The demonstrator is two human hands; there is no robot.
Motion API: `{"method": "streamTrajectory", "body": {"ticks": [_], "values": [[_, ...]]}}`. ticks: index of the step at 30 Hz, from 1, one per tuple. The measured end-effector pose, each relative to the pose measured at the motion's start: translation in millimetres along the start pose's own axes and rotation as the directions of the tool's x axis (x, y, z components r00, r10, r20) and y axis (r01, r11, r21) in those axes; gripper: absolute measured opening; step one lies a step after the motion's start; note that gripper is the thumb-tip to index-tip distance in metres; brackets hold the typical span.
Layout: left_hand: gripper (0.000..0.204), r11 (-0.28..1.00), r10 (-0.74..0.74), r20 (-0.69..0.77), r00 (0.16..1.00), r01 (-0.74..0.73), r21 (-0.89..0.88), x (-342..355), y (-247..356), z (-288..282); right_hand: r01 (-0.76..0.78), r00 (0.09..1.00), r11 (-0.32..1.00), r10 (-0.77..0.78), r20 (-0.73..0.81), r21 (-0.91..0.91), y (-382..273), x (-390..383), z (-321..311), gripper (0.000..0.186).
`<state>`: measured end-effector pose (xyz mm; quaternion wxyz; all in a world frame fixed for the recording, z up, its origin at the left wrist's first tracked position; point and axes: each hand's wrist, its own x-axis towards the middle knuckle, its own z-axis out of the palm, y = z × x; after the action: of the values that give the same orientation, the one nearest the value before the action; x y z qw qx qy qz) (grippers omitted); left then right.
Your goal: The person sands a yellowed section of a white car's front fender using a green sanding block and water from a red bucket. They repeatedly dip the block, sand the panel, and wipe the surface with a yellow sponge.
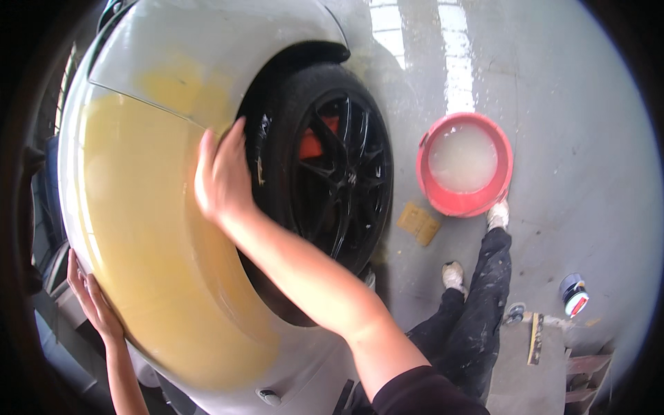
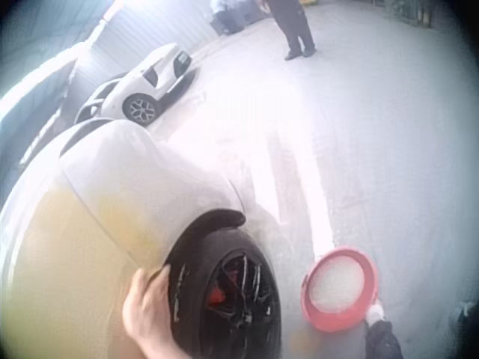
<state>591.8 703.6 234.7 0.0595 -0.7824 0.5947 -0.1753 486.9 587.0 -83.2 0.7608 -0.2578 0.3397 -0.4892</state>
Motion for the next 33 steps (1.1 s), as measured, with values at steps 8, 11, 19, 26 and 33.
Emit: {"method": "streamTrajectory", "body": {"ticks": [8, 11, 19, 26, 33], "values": [[0.062, 0.994, 0.036, 0.041, 0.999, -0.04, 0.099, -8.0, -5.4, 16.3, 0.127, 0.962, 0.954, -0.052, 0.268, -0.271, 65.9, -220.8, -33.3, 0.081], [0.059, 0.993, 0.071, -0.02, 0.997, -0.068, 0.098, -7.5, -5.8, 24.8, 0.039, 0.947, 0.872, 0.123, 0.296, -0.487, 114.0, -348.7, -87.5, 0.082], [0.063, 0.997, -0.058, -0.147, 0.987, 0.064, 0.034, -2.5, 4.9, 52.0, -0.283, 0.89, 0.777, 0.431, 0.147, -0.562, 70.0, -287.8, -215.2, 0.077], [0.066, 0.997, -0.08, -0.167, 0.983, 0.078, -0.016, -1.5, 12.4, 57.7, -0.673, 0.728, 0.711, 0.685, 0.012, 0.204, -51.5, -244.6, -269.0, 0.048], [0.061, 0.996, -0.079, -0.179, 0.981, 0.072, -0.046, 2.1, 8.7, 60.9, -0.531, 0.846, 0.816, 0.491, -0.211, -0.23, -31.0, -239.2, -241.0, 0.038]]}}
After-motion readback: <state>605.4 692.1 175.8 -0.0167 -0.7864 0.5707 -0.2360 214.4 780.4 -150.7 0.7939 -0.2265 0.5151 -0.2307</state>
